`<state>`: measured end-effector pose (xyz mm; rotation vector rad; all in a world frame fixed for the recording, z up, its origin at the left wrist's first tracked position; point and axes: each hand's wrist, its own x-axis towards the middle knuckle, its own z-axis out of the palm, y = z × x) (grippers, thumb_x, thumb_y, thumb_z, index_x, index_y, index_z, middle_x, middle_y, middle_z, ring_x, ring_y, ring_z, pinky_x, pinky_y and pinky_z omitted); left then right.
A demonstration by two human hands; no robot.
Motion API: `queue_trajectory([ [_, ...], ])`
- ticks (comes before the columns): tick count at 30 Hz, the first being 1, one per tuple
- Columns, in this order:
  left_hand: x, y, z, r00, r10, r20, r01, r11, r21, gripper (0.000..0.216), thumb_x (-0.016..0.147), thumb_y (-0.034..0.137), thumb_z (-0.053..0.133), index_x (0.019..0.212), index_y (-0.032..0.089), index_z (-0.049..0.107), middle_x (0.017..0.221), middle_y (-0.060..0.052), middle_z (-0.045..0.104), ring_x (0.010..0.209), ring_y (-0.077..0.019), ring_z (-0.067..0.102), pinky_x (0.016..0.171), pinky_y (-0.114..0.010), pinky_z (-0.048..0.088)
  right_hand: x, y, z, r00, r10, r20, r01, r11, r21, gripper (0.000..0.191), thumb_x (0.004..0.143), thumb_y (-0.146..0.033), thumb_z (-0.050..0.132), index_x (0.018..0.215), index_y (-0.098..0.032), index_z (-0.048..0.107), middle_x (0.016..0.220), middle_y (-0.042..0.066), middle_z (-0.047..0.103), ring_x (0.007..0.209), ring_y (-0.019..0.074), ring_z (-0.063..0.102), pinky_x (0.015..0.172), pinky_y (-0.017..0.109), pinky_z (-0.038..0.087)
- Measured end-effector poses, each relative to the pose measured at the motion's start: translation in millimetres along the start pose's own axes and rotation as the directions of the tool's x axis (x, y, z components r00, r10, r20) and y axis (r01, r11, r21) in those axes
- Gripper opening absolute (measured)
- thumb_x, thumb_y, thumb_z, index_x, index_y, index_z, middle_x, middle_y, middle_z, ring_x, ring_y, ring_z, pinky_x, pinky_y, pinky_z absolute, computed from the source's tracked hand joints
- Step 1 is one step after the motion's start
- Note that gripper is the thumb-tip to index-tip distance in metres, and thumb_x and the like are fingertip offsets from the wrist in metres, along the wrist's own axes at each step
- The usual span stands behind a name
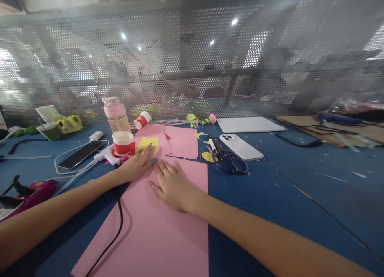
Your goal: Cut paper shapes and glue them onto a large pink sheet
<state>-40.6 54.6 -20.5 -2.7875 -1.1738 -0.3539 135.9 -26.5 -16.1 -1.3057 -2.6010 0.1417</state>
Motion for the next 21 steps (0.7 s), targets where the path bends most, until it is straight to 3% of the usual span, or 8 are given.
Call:
queue_trajectory([
  [4, 0.1, 3.6, -4.7, 1.0, 0.01, 0.015, -0.01, 0.998, 0.061, 0.039, 0.089, 0.026, 0.029, 0.119, 0.007, 0.046, 0.129, -0.027, 0.047, 0.122, -0.0346, 0.043, 0.094, -0.053, 0.039, 0.0, -0.1, -0.6, 1.0, 0.006, 0.009, -0.006, 1.0, -0.002, 0.059, 0.092, -0.038, 0.022, 0.138, -0.001, 0.03, 0.142, 0.02, 0.03, 0.134, 0.0286, 0.022, 0.106, 0.053, 0.021],
  [15, 0.2, 8.5, -8.5, 0.999, -0.031, 0.03, 0.029, 0.997, 0.065, 0.039, 0.089, 0.028, 0.027, 0.112, 0.004, 0.049, 0.13, -0.028, 0.045, 0.123, -0.0321, 0.043, 0.098, -0.047, 0.037, 0.3, 0.0, -0.7, 0.999, 0.014, 0.037, -0.014, 1.0, -0.001, 0.06, 0.092, -0.038, 0.024, 0.138, 0.001, 0.026, 0.145, 0.019, 0.024, 0.135, 0.029, 0.02, 0.107, 0.053, 0.018],
  [18, 0.7, 7.2, -3.0, 0.998, -0.059, -0.001, 0.059, 0.998, 0.019, 0.041, 0.089, 0.028, 0.031, 0.119, 0.002, 0.043, 0.131, -0.029, 0.043, 0.124, -0.0319, 0.042, 0.098, -0.047, 0.037, 0.2, 0.1, -1.3, 1.0, 0.004, 0.02, -0.004, 1.0, 0.011, 0.061, 0.092, -0.038, 0.024, 0.139, 0.001, 0.025, 0.145, 0.019, 0.024, 0.135, 0.0288, 0.019, 0.107, 0.053, 0.019],
  [21, 1.3, 4.3, 4.1, 0.988, -0.145, -0.053, 0.143, 0.989, -0.03, 0.053, 0.088, 0.03, 0.036, 0.131, 0.0, 0.028, 0.132, -0.028, 0.042, 0.124, -0.0315, 0.042, 0.097, -0.047, 0.038, 0.2, -0.2, -1.9, 0.999, 0.006, 0.039, -0.006, 1.0, 0.005, 0.061, 0.092, -0.038, 0.024, 0.139, 0.001, 0.024, 0.145, 0.019, 0.023, 0.135, 0.0292, 0.019, 0.107, 0.053, 0.019],
])
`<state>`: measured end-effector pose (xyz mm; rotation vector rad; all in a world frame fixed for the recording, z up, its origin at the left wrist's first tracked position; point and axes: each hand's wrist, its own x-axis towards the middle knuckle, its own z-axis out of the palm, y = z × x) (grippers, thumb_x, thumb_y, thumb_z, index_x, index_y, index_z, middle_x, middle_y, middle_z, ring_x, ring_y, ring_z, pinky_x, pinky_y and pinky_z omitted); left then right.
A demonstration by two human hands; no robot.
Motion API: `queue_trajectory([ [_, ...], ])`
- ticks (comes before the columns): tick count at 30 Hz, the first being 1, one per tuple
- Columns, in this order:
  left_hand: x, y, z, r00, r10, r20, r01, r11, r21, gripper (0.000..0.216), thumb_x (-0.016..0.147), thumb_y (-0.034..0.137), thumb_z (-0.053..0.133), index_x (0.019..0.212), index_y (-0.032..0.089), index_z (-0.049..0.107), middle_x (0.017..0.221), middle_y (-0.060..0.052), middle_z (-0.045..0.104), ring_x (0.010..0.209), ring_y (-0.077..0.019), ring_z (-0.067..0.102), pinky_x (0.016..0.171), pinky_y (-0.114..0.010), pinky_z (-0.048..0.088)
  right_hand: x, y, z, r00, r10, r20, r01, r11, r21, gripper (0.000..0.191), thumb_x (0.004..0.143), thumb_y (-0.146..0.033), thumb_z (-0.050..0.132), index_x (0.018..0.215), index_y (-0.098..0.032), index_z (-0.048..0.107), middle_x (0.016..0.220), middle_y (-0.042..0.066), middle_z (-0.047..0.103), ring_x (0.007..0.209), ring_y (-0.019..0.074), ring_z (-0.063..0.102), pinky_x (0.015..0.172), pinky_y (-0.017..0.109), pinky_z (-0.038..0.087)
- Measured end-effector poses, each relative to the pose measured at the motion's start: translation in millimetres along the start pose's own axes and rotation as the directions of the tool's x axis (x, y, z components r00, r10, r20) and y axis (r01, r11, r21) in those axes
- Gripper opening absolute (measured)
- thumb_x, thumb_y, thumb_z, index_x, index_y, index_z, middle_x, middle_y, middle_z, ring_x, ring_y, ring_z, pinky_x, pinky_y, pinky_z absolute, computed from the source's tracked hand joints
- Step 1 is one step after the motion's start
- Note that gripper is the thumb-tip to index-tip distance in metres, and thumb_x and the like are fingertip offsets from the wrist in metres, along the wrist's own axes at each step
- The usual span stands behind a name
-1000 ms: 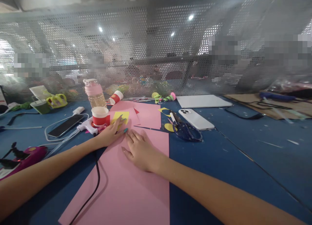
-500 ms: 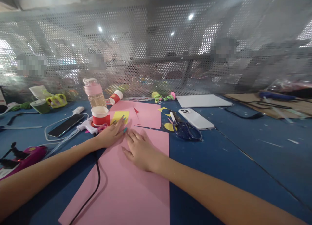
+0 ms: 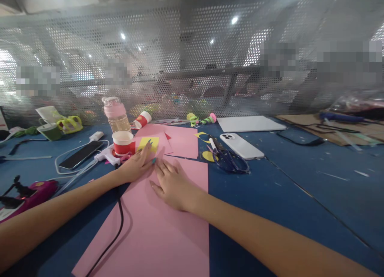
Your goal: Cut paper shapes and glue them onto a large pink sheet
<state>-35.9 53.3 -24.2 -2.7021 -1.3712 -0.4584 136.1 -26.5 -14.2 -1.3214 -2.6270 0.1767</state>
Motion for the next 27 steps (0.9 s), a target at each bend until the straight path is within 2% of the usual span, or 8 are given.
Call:
queue_trajectory([
  [2, 0.2, -2.2, 2.8, 1.0, -0.01, -0.01, 0.01, 1.0, -0.022, 0.059, 0.087, 0.032, 0.036, 0.135, 0.001, 0.02, 0.131, -0.027, 0.044, 0.125, -0.0312, 0.042, 0.096, -0.047, 0.039, 0.2, -0.1, 0.3, 1.0, 0.006, 0.0, -0.006, 1.0, -0.007, 0.06, 0.092, -0.038, 0.024, 0.138, 0.001, 0.026, 0.144, 0.02, 0.025, 0.135, 0.0292, 0.02, 0.107, 0.052, 0.019],
  [4, 0.3, -3.5, 2.9, 1.0, 0.023, 0.001, -0.023, 0.999, -0.03, 0.058, 0.088, 0.032, 0.036, 0.136, 0.003, 0.02, 0.13, -0.025, 0.047, 0.125, -0.0307, 0.041, 0.096, -0.047, 0.039, 0.5, 0.3, 1.6, 1.0, 0.006, -0.023, -0.007, 1.0, -0.011, 0.059, 0.092, -0.038, 0.025, 0.138, 0.0, 0.029, 0.143, 0.02, 0.028, 0.134, 0.0291, 0.022, 0.107, 0.052, 0.021],
  [10, -0.9, -0.2, -6.6, 0.995, 0.089, 0.052, -0.093, 0.993, 0.069, 0.041, 0.089, 0.028, 0.032, 0.12, 0.005, 0.043, 0.13, -0.028, 0.045, 0.124, -0.0332, 0.042, 0.097, -0.05, 0.037, 0.6, 1.7, 4.4, 0.998, -0.009, -0.056, 0.009, 1.0, -0.011, 0.058, 0.092, -0.038, 0.025, 0.138, -0.004, 0.03, 0.143, 0.019, 0.028, 0.134, 0.029, 0.023, 0.106, 0.053, 0.022],
  [13, -1.6, 1.9, -9.5, 0.992, 0.104, 0.065, -0.109, 0.99, 0.084, 0.037, 0.089, 0.027, 0.031, 0.115, 0.007, 0.048, 0.13, -0.027, 0.046, 0.123, -0.0338, 0.043, 0.096, -0.051, 0.038, 0.2, 1.3, 3.1, 0.999, -0.005, -0.036, 0.004, 1.0, -0.015, 0.059, 0.092, -0.038, 0.023, 0.138, -0.002, 0.029, 0.144, 0.02, 0.027, 0.134, 0.0286, 0.022, 0.106, 0.052, 0.021],
  [19, -1.6, 4.8, -8.6, 0.998, 0.053, 0.022, -0.054, 0.996, 0.073, 0.046, 0.088, 0.027, 0.034, 0.127, 0.002, 0.036, 0.126, -0.027, 0.05, 0.121, -0.0317, 0.046, 0.095, -0.048, 0.04, -0.3, 2.2, 3.2, 0.999, -0.016, -0.051, 0.015, 1.0, -0.007, 0.06, 0.091, -0.039, 0.024, 0.138, -0.002, 0.029, 0.144, 0.019, 0.028, 0.134, 0.0281, 0.022, 0.107, 0.051, 0.021],
  [23, -1.8, 3.8, -6.6, 0.997, 0.082, 0.004, -0.082, 0.996, 0.042, 0.043, 0.089, 0.027, 0.034, 0.126, 0.006, 0.038, 0.127, -0.024, 0.05, 0.122, -0.0313, 0.046, 0.096, -0.049, 0.039, 1.3, 6.1, 7.2, 0.997, 0.005, -0.081, -0.003, 1.0, 0.016, 0.063, 0.09, -0.042, 0.027, 0.139, -0.002, 0.027, 0.144, 0.02, 0.028, 0.134, 0.0292, 0.021, 0.107, 0.051, 0.021],
  [27, -2.1, 0.8, -2.0, 0.998, 0.048, -0.038, -0.048, 0.999, -0.01, 0.05, 0.088, 0.029, 0.036, 0.132, 0.005, 0.03, 0.125, -0.023, 0.053, 0.12, -0.0297, 0.048, 0.095, -0.046, 0.042, 3.2, 9.2, 9.4, 0.995, 0.047, -0.093, -0.041, 0.997, 0.065, 0.07, 0.088, -0.049, 0.03, 0.14, -0.003, 0.023, 0.144, 0.019, 0.028, 0.135, 0.0298, 0.019, 0.107, 0.049, 0.022],
])
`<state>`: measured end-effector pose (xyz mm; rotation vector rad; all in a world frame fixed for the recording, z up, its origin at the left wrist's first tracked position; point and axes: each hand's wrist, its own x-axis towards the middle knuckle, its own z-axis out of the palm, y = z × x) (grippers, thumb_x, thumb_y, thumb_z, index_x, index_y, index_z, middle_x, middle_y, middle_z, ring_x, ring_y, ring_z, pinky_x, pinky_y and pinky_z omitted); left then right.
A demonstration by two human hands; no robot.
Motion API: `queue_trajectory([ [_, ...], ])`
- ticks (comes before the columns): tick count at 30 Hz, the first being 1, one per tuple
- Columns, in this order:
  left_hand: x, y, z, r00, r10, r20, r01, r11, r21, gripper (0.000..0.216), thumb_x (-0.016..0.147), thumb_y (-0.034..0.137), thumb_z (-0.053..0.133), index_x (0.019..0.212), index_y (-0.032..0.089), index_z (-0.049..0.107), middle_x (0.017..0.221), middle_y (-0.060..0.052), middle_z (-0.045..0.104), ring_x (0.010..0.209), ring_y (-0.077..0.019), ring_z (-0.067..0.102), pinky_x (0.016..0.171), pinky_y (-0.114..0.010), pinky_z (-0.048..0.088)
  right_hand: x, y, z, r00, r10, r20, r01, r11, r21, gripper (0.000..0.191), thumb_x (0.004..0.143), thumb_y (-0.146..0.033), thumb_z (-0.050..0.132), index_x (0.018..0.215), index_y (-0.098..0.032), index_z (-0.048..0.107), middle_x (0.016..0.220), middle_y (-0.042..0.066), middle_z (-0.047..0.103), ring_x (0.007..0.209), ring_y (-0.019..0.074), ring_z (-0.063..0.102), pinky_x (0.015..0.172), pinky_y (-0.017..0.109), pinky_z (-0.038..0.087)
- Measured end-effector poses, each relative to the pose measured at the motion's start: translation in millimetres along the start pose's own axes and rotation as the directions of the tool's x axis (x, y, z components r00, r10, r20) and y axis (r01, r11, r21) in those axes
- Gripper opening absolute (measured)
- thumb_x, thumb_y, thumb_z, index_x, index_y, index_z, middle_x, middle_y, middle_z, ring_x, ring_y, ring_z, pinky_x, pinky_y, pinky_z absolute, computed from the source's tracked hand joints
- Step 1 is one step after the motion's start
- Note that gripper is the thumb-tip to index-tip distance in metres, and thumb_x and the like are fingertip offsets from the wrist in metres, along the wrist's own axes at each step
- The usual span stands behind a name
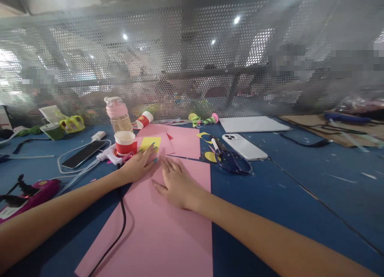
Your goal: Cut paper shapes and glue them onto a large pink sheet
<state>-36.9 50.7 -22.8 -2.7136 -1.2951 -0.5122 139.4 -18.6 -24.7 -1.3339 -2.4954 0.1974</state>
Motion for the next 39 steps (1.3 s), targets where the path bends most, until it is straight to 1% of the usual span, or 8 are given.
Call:
queue_trajectory([
  [7, -0.2, -0.7, -0.3, 0.999, -0.034, 0.034, 0.036, 0.997, -0.062, 0.056, 0.087, 0.029, 0.039, 0.133, 0.001, 0.026, 0.126, -0.023, 0.052, 0.118, -0.0293, 0.049, 0.097, -0.045, 0.041, -0.1, -4.8, -6.3, 0.995, 0.055, 0.079, -0.054, 0.998, -0.009, 0.075, 0.088, -0.051, 0.03, 0.14, 0.003, 0.02, 0.146, 0.022, 0.02, 0.136, 0.0296, 0.016, 0.11, 0.045, 0.017],
  [14, 0.3, -1.1, -0.5, 0.999, 0.013, 0.034, -0.012, 1.0, -0.029, 0.054, 0.088, 0.029, 0.036, 0.133, 0.001, 0.025, 0.128, -0.023, 0.05, 0.119, -0.0294, 0.048, 0.097, -0.047, 0.04, -0.2, -1.5, -1.8, 0.999, 0.027, 0.03, -0.027, 0.999, -0.018, 0.074, 0.088, -0.053, 0.026, 0.139, 0.0, 0.024, 0.144, 0.021, 0.026, 0.135, 0.0299, 0.02, 0.108, 0.047, 0.02],
  [18, -0.1, -2.0, -2.1, 0.997, 0.062, 0.055, -0.063, 0.997, 0.035, 0.045, 0.089, 0.028, 0.033, 0.125, 0.001, 0.038, 0.13, -0.027, 0.046, 0.123, -0.0316, 0.044, 0.098, -0.049, 0.039, -0.1, 0.4, 0.5, 1.0, 0.01, 0.001, -0.01, 1.0, -0.018, 0.072, 0.088, -0.054, 0.025, 0.139, -0.003, 0.026, 0.144, 0.019, 0.029, 0.135, 0.0301, 0.02, 0.108, 0.048, 0.021],
  [22, -0.5, -2.2, -3.1, 0.994, 0.093, 0.049, -0.096, 0.993, 0.061, 0.039, 0.09, 0.029, 0.032, 0.12, 0.008, 0.046, 0.128, -0.023, 0.05, 0.121, -0.0307, 0.047, 0.094, -0.05, 0.041, 0.4, 1.2, 0.7, 0.999, 0.024, 0.029, -0.024, 1.0, -0.003, 0.076, 0.088, -0.055, 0.026, 0.139, 0.002, 0.024, 0.144, 0.022, 0.025, 0.135, 0.0312, 0.018, 0.108, 0.048, 0.02],
  [30, 0.0, -1.0, 0.4, 0.998, 0.054, 0.011, -0.054, 0.998, 0.045, 0.046, 0.089, 0.029, 0.036, 0.129, 0.006, 0.036, 0.122, -0.021, 0.055, 0.113, -0.0284, 0.054, 0.095, -0.046, 0.042, 0.6, 3.9, 3.7, 1.0, 0.002, -0.005, -0.002, 1.0, 0.004, 0.074, 0.088, -0.056, 0.025, 0.14, -0.003, 0.025, 0.144, 0.019, 0.028, 0.135, 0.0301, 0.019, 0.108, 0.047, 0.02],
  [32, -0.2, 0.6, -0.8, 0.999, 0.036, -0.007, -0.036, 0.999, 0.01, 0.048, 0.088, 0.028, 0.037, 0.132, 0.008, 0.032, 0.123, -0.018, 0.056, 0.117, -0.0272, 0.051, 0.097, -0.044, 0.041, 0.7, 3.4, 3.1, 1.0, 0.0, 0.004, 0.0, 1.0, 0.005, 0.074, 0.088, -0.055, 0.025, 0.14, -0.002, 0.024, 0.144, 0.019, 0.027, 0.135, 0.0302, 0.019, 0.108, 0.048, 0.02],
  [35, -0.1, 3.8, -3.0, 0.999, -0.034, -0.039, 0.034, 0.999, -0.003, 0.057, 0.084, 0.026, 0.042, 0.135, 0.007, 0.025, 0.134, -0.019, 0.045, 0.126, -0.027, 0.041, 0.101, -0.044, 0.036, 0.8, 2.6, 2.3, 1.0, 0.008, 0.02, -0.008, 1.0, 0.004, 0.075, 0.088, -0.054, 0.026, 0.139, 0.0, 0.024, 0.144, 0.021, 0.026, 0.135, 0.0304, 0.017, 0.108, 0.048, 0.02],
  [39, 0.8, 5.2, -2.8, 0.996, -0.093, 0.002, 0.093, 0.995, 0.031, 0.06, 0.084, 0.03, 0.043, 0.134, 0.003, 0.024, 0.134, -0.023, 0.044, 0.127, -0.0294, 0.038, 0.101, -0.045, 0.035, 0.6, 2.5, 3.1, 1.0, 0.008, 0.003, -0.008, 1.0, -0.005, 0.074, 0.088, -0.054, 0.027, 0.138, 0.0, 0.026, 0.144, 0.021, 0.027, 0.135, 0.0308, 0.02, 0.108, 0.049, 0.021],
])
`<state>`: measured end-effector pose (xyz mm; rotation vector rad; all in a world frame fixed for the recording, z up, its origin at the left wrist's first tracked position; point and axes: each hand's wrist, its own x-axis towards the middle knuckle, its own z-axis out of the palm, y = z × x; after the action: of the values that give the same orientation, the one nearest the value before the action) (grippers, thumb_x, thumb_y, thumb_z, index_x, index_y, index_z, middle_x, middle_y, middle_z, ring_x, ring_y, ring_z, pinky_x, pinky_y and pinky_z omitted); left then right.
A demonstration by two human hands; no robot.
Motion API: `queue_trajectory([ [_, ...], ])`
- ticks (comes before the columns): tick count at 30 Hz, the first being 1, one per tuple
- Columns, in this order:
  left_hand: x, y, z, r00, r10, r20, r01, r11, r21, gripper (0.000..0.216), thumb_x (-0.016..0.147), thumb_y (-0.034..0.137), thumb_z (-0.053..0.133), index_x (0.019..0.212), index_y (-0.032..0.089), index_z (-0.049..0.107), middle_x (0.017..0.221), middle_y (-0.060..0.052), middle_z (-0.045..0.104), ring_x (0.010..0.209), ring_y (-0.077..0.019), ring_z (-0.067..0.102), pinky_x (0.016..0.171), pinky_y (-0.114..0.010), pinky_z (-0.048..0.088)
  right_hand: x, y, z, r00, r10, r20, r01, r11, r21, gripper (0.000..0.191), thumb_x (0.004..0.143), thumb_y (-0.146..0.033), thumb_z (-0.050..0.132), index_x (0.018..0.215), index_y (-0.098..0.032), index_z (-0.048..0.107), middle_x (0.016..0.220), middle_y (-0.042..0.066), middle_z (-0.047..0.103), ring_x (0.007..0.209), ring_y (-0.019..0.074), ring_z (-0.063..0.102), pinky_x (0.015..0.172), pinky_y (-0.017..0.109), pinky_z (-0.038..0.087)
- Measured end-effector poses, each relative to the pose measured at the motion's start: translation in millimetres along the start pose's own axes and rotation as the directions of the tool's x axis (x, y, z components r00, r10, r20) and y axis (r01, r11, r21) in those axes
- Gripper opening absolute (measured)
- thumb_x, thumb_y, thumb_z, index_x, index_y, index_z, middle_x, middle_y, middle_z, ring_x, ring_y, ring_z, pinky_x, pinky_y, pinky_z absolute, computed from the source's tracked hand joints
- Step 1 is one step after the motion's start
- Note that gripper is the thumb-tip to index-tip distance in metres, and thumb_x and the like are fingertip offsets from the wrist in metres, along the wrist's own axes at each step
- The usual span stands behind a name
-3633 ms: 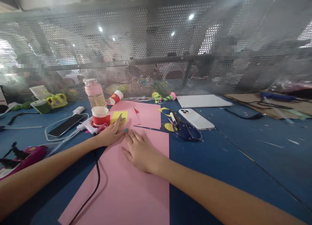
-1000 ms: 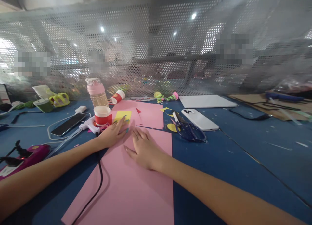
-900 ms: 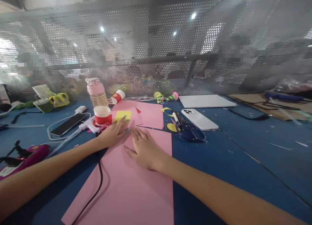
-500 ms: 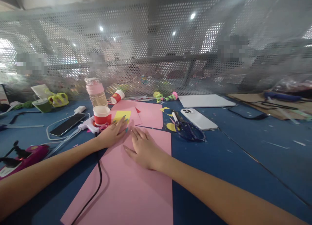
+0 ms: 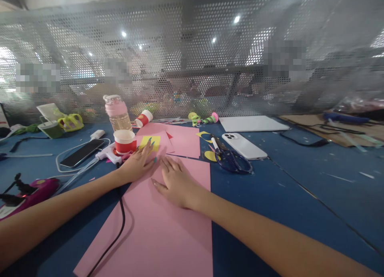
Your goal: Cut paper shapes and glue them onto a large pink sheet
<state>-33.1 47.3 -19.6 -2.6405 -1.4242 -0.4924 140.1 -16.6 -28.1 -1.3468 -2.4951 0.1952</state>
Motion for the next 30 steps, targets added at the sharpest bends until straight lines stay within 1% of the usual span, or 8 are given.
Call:
queue_trajectory([
  [3, 0.2, -1.0, 0.4, 0.999, 0.043, 0.016, -0.044, 0.997, 0.055, 0.055, 0.086, 0.029, 0.04, 0.131, 0.001, 0.029, 0.132, -0.026, 0.044, 0.126, -0.032, 0.039, 0.1, -0.048, 0.035, 0.0, -0.4, -0.2, 1.0, -0.003, -0.006, 0.003, 1.0, -0.004, 0.074, 0.088, -0.054, 0.027, 0.138, 0.0, 0.027, 0.143, 0.021, 0.028, 0.134, 0.0309, 0.021, 0.108, 0.049, 0.022],
  [6, -0.3, -1.6, -0.7, 0.993, 0.116, 0.022, -0.118, 0.989, 0.094, 0.045, 0.087, 0.027, 0.037, 0.125, 0.003, 0.039, 0.129, -0.025, 0.048, 0.123, -0.0319, 0.043, 0.1, -0.048, 0.035, 0.2, -1.7, -2.3, 1.0, 0.007, 0.03, -0.007, 1.0, -0.014, 0.075, 0.088, -0.054, 0.026, 0.138, 0.002, 0.026, 0.144, 0.021, 0.026, 0.135, 0.0308, 0.019, 0.109, 0.048, 0.019],
  [8, -0.6, -1.3, -1.2, 0.992, 0.126, 0.01, -0.126, 0.987, 0.1, 0.043, 0.087, 0.027, 0.037, 0.124, 0.004, 0.041, 0.126, -0.024, 0.051, 0.121, -0.0307, 0.046, 0.099, -0.046, 0.037, 0.4, -2.3, -3.7, 0.999, 0.014, 0.048, -0.014, 1.0, -0.016, 0.075, 0.088, -0.053, 0.026, 0.138, 0.003, 0.025, 0.145, 0.022, 0.025, 0.135, 0.031, 0.017, 0.109, 0.048, 0.018],
  [12, -0.9, 0.1, -0.9, 0.993, 0.116, -0.017, -0.114, 0.988, 0.102, 0.044, 0.086, 0.024, 0.038, 0.126, 0.004, 0.039, 0.123, -0.022, 0.054, 0.119, -0.0283, 0.048, 0.097, -0.045, 0.039, 0.3, -2.3, -4.4, 1.0, 0.008, 0.03, -0.009, 1.0, 0.009, 0.074, 0.088, -0.053, 0.027, 0.139, 0.001, 0.025, 0.145, 0.021, 0.023, 0.135, 0.0312, 0.018, 0.108, 0.05, 0.02],
  [17, -1.2, 0.0, -1.7, 0.994, 0.109, -0.002, -0.109, 0.992, 0.067, 0.045, 0.086, 0.024, 0.037, 0.125, 0.001, 0.039, 0.119, -0.023, 0.056, 0.118, -0.029, 0.049, 0.097, -0.046, 0.04, 0.0, -1.6, -3.2, 0.999, 0.004, 0.032, -0.004, 1.0, 0.009, 0.076, 0.088, -0.055, 0.025, 0.139, 0.002, 0.023, 0.145, 0.021, 0.023, 0.135, 0.0311, 0.017, 0.108, 0.049, 0.019],
  [20, -1.4, -1.2, -1.8, 0.992, 0.125, -0.013, -0.124, 0.992, 0.028, 0.045, 0.086, 0.025, 0.037, 0.125, 0.004, 0.039, 0.119, -0.022, 0.057, 0.117, -0.0285, 0.05, 0.097, -0.047, 0.039, -0.2, -0.5, -1.9, 1.0, -0.006, 0.01, 0.006, 1.0, 0.014, 0.075, 0.088, -0.056, 0.025, 0.14, -0.002, 0.024, 0.145, 0.019, 0.025, 0.135, 0.0306, 0.017, 0.108, 0.049, 0.019],
  [26, -2.1, 2.0, -4.2, 0.998, 0.056, -0.031, -0.056, 0.998, 0.01, 0.054, 0.084, 0.025, 0.041, 0.131, 0.001, 0.032, 0.134, -0.022, 0.044, 0.128, -0.0283, 0.037, 0.103, -0.044, 0.033, -0.1, 0.9, 0.1, 1.0, -0.017, -0.006, 0.017, 1.0, 0.019, 0.073, 0.088, -0.055, 0.028, 0.141, -0.004, 0.024, 0.145, 0.019, 0.025, 0.136, 0.03, 0.015, 0.108, 0.049, 0.02],
  [30, -1.8, 5.1, -7.5, 0.997, 0.065, 0.028, -0.067, 0.997, 0.047, 0.052, 0.085, 0.024, 0.038, 0.131, 0.0, 0.032, 0.132, -0.023, 0.046, 0.126, -0.0271, 0.04, 0.104, -0.045, 0.032, 0.0, -1.2, -1.5, 1.0, 0.009, 0.012, -0.009, 1.0, -0.006, 0.073, 0.088, -0.053, 0.029, 0.14, -0.001, 0.024, 0.145, 0.02, 0.024, 0.135, 0.0308, 0.016, 0.109, 0.049, 0.019],
])
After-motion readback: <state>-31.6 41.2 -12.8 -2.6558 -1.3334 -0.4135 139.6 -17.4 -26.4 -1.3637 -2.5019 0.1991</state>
